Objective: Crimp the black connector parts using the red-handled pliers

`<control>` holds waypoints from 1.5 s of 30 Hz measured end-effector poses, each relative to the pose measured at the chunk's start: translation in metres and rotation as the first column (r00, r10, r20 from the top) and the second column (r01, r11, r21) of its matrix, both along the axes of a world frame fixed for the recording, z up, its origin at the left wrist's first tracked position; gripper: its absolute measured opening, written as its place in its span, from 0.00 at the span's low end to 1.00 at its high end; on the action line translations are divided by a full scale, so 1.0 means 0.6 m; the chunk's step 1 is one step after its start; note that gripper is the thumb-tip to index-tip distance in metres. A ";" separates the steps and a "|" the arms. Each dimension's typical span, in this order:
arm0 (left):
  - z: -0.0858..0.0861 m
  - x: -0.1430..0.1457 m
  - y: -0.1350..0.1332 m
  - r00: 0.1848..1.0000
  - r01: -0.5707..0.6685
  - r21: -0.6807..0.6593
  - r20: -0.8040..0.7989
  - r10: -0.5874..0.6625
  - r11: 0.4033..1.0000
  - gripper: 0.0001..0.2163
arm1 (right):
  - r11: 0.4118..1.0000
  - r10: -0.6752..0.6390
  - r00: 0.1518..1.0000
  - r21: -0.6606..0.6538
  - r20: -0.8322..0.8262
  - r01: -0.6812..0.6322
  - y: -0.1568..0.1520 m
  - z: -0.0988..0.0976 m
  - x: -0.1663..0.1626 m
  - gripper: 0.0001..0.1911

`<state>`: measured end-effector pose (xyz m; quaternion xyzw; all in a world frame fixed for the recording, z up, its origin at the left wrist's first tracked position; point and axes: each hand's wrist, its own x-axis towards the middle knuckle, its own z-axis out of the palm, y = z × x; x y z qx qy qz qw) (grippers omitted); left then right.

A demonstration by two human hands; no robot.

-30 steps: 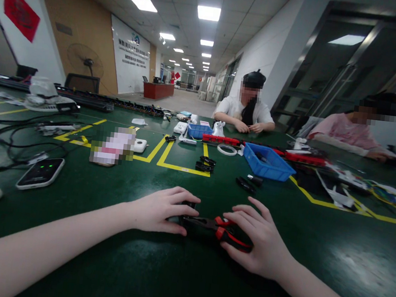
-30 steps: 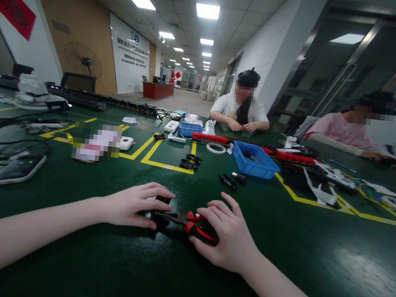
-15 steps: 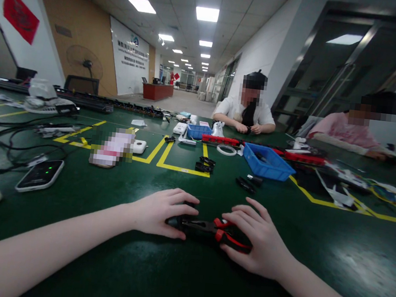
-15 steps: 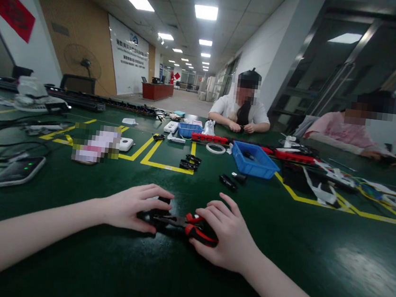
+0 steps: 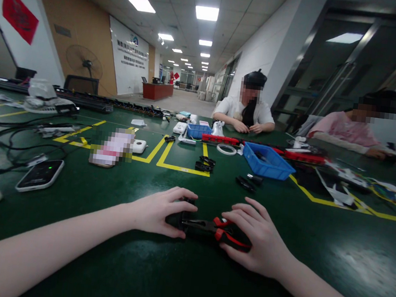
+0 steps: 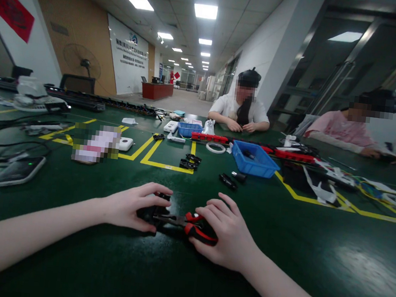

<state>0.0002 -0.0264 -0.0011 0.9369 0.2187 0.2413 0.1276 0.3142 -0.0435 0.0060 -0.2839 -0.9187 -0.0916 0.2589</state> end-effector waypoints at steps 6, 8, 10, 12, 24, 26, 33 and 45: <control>0.000 0.001 0.000 0.999 -0.036 0.027 -0.021 0.036 0.999 0.31 | 1.000 0.009 1.000 0.020 -0.001 -0.009 0.002 0.002 0.001 0.23; 0.001 0.001 0.000 0.998 -0.042 0.051 -0.034 0.044 0.998 0.31 | 1.000 0.015 1.000 0.021 0.000 -0.015 0.002 0.002 0.001 0.22; 0.003 0.002 0.000 0.998 -0.048 0.075 -0.042 0.052 0.996 0.31 | 1.000 0.020 1.000 0.016 0.000 -0.020 0.002 0.003 0.001 0.22; 0.004 0.003 0.000 0.997 -0.065 0.096 -0.042 0.070 0.993 0.32 | 1.000 0.022 1.000 0.014 0.001 -0.022 0.002 0.003 0.001 0.22; 0.008 0.005 0.001 0.996 -0.064 0.055 -0.056 0.068 0.996 0.33 | 0.999 0.034 0.999 -0.019 0.004 -0.033 0.000 0.004 -0.001 0.21; 0.008 0.004 0.000 0.997 -0.051 0.067 -0.050 0.054 0.996 0.33 | 0.999 0.029 1.000 -0.024 0.005 -0.029 -0.001 0.005 -0.001 0.22; 0.005 0.003 0.002 0.999 -0.036 0.087 -0.035 0.039 0.996 0.32 | 0.999 0.039 0.999 -0.031 0.028 -0.039 0.003 0.004 -0.001 0.22; 0.003 0.004 0.004 0.996 -0.035 0.075 -0.077 0.041 0.997 0.32 | 1.000 0.008 1.000 -0.025 0.015 -0.007 0.002 -0.003 0.002 0.23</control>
